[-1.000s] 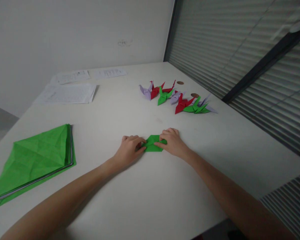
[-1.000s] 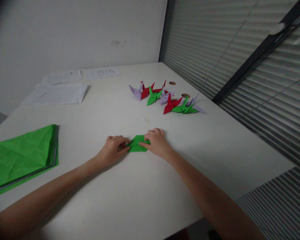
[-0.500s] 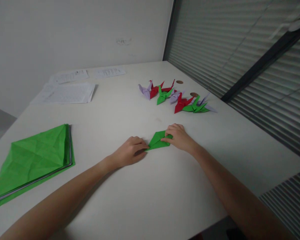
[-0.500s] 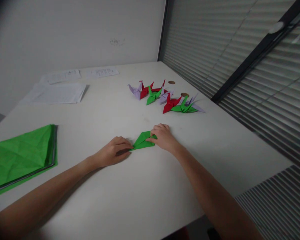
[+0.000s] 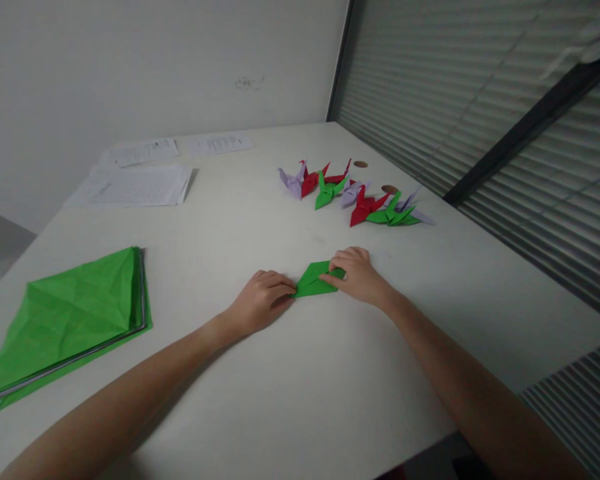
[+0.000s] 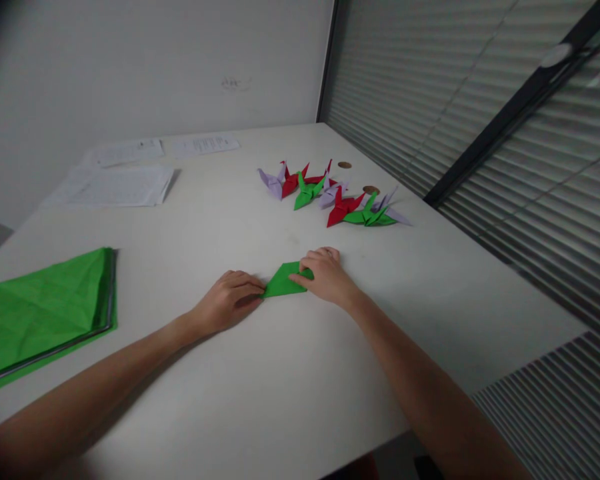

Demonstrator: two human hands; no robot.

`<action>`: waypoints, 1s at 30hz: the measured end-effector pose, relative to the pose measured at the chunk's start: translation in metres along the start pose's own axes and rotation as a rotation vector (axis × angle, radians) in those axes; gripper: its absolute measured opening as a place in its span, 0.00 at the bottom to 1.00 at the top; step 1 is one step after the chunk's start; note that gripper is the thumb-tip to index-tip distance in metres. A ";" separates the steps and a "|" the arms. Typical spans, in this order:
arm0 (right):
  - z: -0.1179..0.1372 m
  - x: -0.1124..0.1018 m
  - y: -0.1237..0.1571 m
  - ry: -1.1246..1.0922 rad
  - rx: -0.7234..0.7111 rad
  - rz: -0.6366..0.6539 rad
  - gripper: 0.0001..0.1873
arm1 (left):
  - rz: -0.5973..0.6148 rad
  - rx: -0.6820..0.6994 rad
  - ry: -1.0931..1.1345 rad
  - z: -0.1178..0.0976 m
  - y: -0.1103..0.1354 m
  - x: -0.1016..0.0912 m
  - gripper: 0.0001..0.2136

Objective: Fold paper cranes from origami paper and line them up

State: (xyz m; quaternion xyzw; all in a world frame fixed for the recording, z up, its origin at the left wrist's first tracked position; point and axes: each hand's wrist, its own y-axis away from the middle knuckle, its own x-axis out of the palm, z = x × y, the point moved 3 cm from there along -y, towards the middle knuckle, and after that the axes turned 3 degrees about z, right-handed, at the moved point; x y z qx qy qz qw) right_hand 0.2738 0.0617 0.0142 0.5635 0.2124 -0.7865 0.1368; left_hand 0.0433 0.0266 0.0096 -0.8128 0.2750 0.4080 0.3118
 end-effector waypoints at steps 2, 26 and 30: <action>0.006 -0.003 0.001 -0.025 -0.041 0.006 0.15 | -0.029 -0.097 0.056 0.003 -0.001 -0.001 0.07; 0.028 -0.001 0.004 -0.087 -0.173 0.066 0.08 | 0.013 -0.428 0.167 0.003 -0.002 -0.006 0.07; 0.033 -0.009 0.004 -0.075 -0.239 0.017 0.10 | 0.109 -0.473 0.233 -0.002 0.000 -0.005 0.08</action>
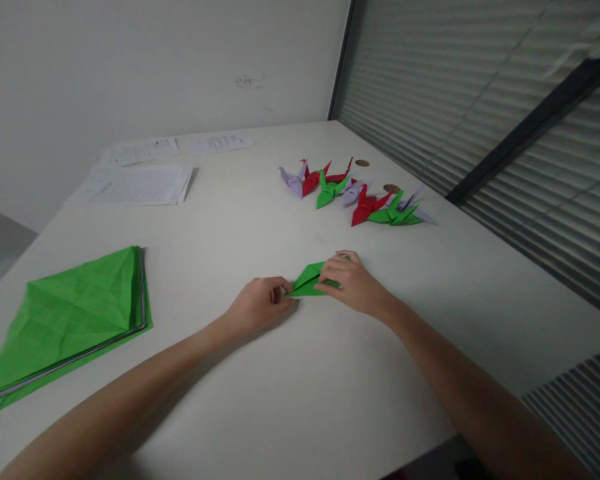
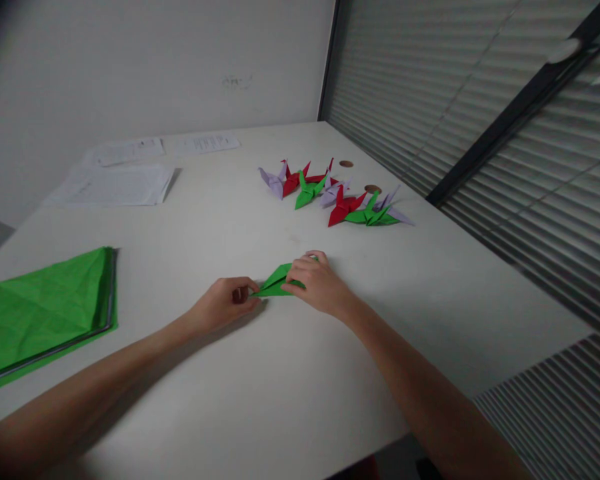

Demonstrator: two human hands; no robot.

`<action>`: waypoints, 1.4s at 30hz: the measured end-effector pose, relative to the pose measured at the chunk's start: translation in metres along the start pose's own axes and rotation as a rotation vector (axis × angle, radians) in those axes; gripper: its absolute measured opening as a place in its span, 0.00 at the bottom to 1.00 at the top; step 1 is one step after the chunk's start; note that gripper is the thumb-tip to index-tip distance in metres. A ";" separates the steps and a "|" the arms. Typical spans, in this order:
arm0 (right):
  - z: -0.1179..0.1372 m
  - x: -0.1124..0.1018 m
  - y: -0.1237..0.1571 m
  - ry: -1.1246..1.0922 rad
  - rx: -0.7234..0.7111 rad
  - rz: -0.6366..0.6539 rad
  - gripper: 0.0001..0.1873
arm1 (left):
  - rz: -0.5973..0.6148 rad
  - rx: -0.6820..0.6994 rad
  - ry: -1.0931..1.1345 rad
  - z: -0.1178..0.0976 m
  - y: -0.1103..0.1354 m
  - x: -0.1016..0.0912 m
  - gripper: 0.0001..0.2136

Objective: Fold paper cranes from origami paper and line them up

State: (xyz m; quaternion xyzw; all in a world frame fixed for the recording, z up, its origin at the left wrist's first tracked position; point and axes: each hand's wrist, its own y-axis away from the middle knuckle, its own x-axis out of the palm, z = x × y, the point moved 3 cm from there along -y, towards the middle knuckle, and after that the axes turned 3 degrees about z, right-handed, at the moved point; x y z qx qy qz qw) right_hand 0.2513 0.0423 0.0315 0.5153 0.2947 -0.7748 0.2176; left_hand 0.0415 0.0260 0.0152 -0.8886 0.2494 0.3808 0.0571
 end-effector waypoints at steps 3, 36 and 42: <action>0.004 -0.009 0.000 0.034 -0.011 -0.104 0.12 | -0.027 -0.029 -0.009 -0.002 0.003 -0.003 0.10; 0.000 0.009 -0.003 -0.237 -0.006 -0.104 0.08 | -0.048 -0.050 0.732 0.007 -0.008 0.003 0.13; -0.004 0.002 -0.001 -0.240 0.039 -0.057 0.06 | -0.059 -0.085 0.787 0.002 -0.005 0.003 0.14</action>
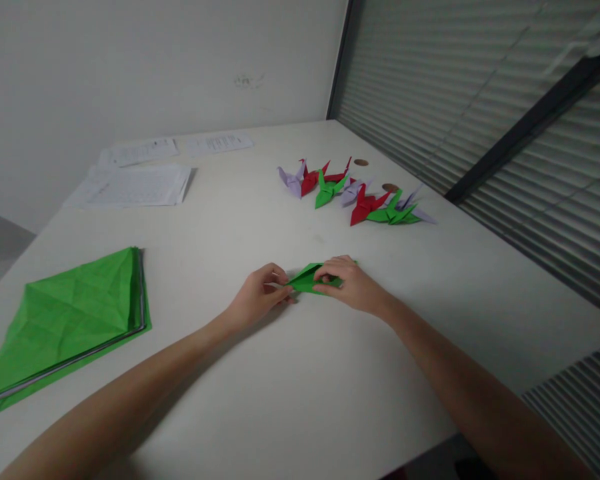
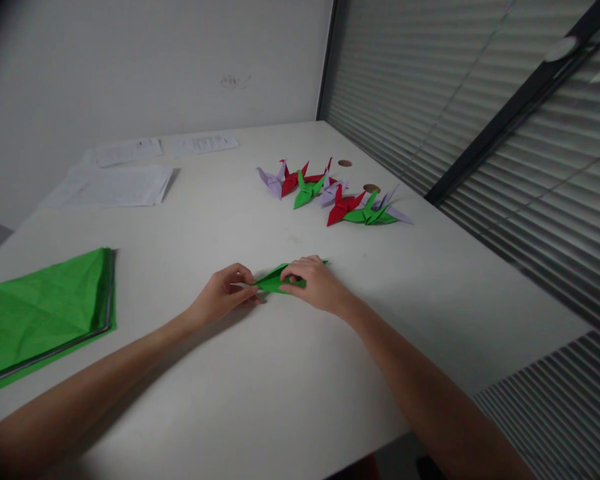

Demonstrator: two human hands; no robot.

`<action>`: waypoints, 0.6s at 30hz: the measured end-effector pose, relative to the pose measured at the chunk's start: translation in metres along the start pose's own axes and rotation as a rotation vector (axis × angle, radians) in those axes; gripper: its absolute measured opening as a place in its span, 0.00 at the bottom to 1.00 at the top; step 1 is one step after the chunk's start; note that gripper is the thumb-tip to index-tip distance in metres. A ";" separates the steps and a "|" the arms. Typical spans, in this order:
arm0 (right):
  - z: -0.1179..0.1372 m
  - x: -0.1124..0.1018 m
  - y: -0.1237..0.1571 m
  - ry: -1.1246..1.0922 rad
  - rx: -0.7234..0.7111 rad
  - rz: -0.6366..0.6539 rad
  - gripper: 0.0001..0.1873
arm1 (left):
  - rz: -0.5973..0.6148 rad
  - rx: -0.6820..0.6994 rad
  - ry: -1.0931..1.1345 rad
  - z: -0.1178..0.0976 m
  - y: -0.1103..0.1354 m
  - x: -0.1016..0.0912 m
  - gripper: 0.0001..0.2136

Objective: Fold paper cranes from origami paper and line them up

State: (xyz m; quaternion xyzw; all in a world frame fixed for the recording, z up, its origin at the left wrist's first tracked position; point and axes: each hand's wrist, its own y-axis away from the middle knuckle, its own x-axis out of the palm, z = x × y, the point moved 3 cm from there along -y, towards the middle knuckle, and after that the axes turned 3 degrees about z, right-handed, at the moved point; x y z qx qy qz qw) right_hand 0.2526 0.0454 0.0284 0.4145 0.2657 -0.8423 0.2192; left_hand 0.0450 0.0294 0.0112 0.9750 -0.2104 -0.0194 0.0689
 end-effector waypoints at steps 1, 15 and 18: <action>0.000 -0.001 0.001 -0.012 0.027 -0.024 0.08 | -0.007 -0.005 0.043 0.000 0.000 0.001 0.15; -0.005 0.009 0.003 0.139 0.049 0.055 0.09 | -0.057 -0.019 -0.086 0.011 -0.006 -0.007 0.12; -0.007 0.012 0.002 0.136 0.085 0.060 0.08 | -0.067 -0.018 -0.134 0.010 -0.008 -0.010 0.10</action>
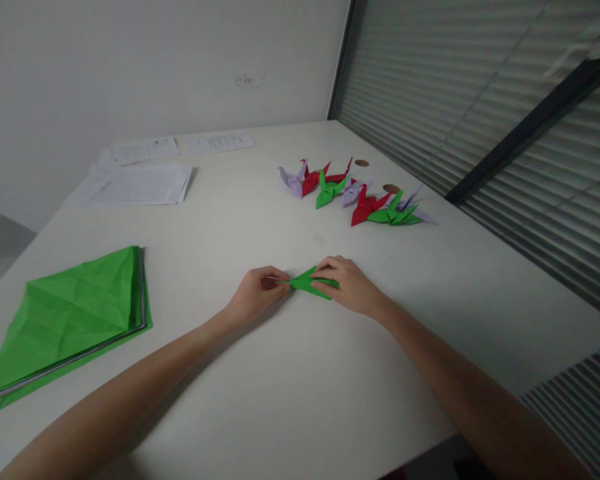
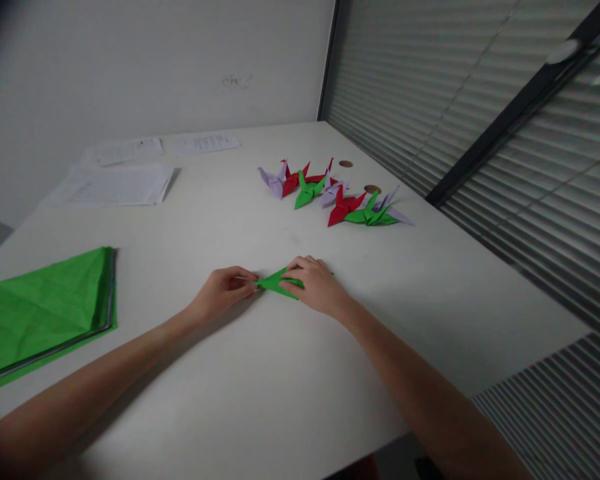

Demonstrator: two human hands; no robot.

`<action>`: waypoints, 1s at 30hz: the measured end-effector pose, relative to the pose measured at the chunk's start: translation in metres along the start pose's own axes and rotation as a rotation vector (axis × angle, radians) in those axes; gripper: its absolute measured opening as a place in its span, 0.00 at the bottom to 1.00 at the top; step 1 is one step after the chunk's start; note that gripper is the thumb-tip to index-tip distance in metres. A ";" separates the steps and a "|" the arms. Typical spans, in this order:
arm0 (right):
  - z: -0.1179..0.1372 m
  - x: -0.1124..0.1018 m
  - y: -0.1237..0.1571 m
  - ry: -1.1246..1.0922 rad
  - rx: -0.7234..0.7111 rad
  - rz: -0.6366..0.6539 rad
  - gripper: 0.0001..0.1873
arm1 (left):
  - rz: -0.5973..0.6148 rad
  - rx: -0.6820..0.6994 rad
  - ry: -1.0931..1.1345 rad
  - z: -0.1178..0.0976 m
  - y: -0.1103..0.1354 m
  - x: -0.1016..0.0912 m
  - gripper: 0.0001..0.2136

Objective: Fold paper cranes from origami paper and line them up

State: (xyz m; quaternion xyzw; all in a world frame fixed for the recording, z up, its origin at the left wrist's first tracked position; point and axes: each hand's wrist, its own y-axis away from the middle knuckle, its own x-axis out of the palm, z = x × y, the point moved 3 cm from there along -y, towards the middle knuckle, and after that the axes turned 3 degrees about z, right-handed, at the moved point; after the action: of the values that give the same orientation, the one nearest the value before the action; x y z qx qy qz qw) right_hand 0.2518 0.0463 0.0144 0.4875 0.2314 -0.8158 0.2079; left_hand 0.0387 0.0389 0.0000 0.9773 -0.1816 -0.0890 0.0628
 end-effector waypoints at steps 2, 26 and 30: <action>-0.001 0.001 0.000 -0.014 0.029 -0.008 0.07 | -0.009 -0.016 0.003 0.000 -0.001 -0.002 0.11; 0.024 -0.014 0.007 -0.050 0.006 0.138 0.06 | 0.292 0.164 -0.501 -0.013 0.015 0.012 0.13; 0.028 -0.014 0.008 -0.008 -0.012 0.133 0.09 | 0.259 0.145 -0.542 -0.014 0.017 0.015 0.10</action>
State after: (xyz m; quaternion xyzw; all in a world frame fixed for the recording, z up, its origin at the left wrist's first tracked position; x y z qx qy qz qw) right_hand 0.2427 0.0251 0.0371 0.4972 0.2025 -0.8007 0.2658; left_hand 0.0495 0.0195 0.0145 0.8887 -0.3206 -0.3245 -0.0469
